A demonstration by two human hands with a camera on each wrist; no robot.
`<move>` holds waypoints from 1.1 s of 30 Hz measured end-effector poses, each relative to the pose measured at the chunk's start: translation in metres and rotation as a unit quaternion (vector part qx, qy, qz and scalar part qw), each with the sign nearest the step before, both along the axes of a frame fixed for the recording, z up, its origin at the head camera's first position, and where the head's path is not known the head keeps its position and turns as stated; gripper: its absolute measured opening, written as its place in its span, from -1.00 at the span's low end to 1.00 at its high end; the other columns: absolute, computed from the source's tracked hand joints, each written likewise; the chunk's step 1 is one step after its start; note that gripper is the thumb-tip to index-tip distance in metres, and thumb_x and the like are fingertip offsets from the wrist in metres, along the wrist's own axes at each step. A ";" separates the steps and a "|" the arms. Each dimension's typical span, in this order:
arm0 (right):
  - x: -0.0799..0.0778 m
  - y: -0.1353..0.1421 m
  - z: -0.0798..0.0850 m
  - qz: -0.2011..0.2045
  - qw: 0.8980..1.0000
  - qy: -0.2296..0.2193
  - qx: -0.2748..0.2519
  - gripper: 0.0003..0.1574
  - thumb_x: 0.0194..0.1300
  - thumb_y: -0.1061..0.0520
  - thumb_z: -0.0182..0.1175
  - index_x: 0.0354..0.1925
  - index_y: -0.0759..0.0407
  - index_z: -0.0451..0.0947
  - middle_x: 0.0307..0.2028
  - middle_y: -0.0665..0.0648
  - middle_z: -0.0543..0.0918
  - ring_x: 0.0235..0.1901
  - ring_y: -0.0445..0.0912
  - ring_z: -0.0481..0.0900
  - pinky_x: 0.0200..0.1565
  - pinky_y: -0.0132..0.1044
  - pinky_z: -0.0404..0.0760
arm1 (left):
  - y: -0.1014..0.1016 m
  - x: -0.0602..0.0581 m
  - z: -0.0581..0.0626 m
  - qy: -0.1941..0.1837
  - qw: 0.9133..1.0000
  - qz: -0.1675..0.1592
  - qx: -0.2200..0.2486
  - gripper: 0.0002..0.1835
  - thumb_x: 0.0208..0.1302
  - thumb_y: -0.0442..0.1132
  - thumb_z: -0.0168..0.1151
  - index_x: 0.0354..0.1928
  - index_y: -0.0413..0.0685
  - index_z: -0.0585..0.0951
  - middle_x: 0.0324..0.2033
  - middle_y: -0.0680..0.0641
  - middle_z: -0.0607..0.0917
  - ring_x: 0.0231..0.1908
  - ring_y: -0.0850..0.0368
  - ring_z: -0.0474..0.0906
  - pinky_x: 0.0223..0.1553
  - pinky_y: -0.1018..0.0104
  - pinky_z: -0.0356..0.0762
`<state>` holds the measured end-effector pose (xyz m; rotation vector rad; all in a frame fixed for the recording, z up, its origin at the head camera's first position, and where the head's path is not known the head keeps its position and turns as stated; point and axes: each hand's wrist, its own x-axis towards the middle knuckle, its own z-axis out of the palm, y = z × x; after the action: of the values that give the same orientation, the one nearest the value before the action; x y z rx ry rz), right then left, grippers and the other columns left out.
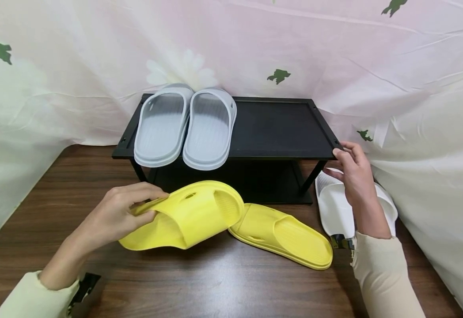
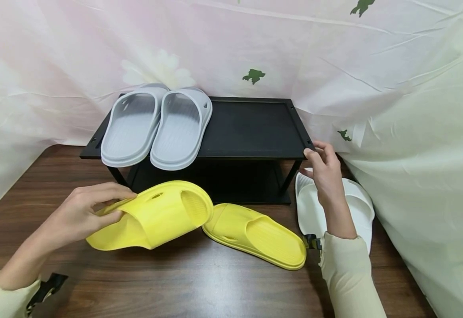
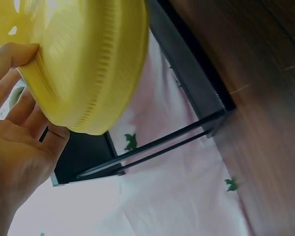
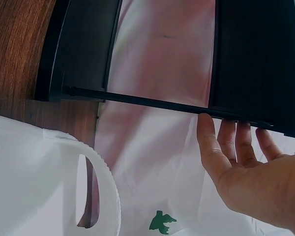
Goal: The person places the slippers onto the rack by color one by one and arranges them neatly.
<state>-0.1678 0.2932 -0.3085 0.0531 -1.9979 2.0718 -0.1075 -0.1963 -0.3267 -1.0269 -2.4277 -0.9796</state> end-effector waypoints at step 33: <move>-0.002 0.001 0.000 0.000 1.000 -0.009 -0.016 -0.77 0.54 0.13 0.09 0.10 0.01 0.37 -0.06 0.07 0.49 -0.32 -0.19 0.73 -0.25 -0.37 0.71 | 0.014 -0.006 0.032 0.077 0.996 -0.035 0.019 -0.54 -0.07 -0.63 0.36 -0.07 -0.13 0.77 -0.12 0.05 0.75 -0.10 0.21 0.66 -0.09 0.63 0.50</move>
<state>-0.1703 0.2945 -0.3088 0.0289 -1.9755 2.1103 -0.1135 -0.1821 -0.2947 -1.1376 -2.2536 -0.9293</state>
